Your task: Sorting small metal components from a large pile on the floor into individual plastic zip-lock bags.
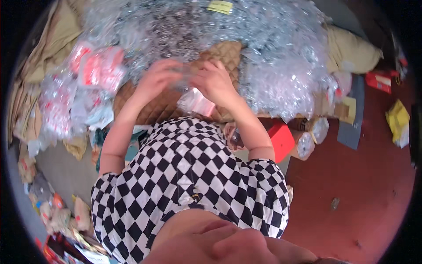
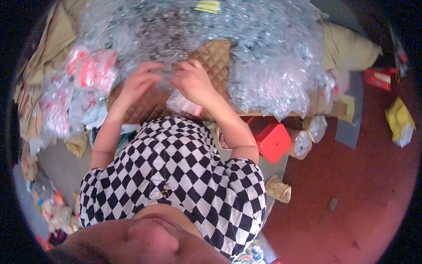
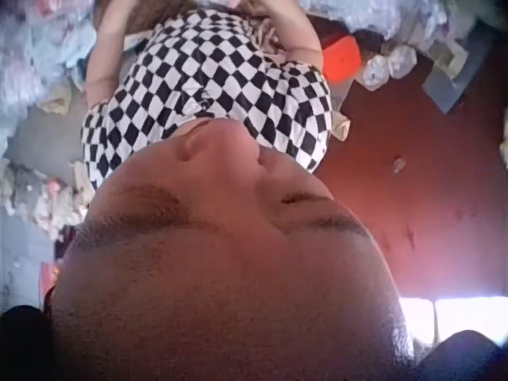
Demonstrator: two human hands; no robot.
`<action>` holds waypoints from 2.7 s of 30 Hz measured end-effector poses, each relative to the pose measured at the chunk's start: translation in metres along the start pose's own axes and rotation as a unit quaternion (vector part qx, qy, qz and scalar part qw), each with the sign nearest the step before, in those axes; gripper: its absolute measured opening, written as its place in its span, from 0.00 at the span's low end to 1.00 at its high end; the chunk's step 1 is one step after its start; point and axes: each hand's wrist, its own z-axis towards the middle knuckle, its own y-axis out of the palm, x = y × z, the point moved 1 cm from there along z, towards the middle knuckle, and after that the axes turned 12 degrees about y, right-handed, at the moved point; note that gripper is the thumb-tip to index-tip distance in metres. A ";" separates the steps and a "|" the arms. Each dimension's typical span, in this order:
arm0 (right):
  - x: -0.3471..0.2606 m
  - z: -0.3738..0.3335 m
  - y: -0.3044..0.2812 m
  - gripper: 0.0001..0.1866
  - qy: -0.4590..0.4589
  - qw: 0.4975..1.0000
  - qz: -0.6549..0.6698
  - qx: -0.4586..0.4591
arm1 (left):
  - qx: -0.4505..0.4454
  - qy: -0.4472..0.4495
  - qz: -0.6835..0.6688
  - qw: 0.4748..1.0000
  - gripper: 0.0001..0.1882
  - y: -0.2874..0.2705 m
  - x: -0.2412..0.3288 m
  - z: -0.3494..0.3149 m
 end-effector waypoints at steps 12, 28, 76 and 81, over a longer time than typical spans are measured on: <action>0.244 -0.109 -0.117 0.07 0.379 0.724 0.277 0.505 | -0.264 -0.015 0.108 0.958 0.28 0.132 -0.022 -0.129; 0.303 -0.031 -0.064 0.21 0.440 0.801 -0.369 0.170 | -0.093 -0.180 0.034 0.979 0.08 0.103 -0.001 -0.129; 0.065 0.228 0.183 0.39 0.139 0.979 0.139 -0.046 | 0.371 -0.222 0.028 0.901 0.08 0.053 0.007 -0.095; 0.045 0.255 0.200 0.41 0.343 0.911 0.130 -0.189 | 0.220 -0.293 0.099 0.925 0.12 0.043 0.016 -0.124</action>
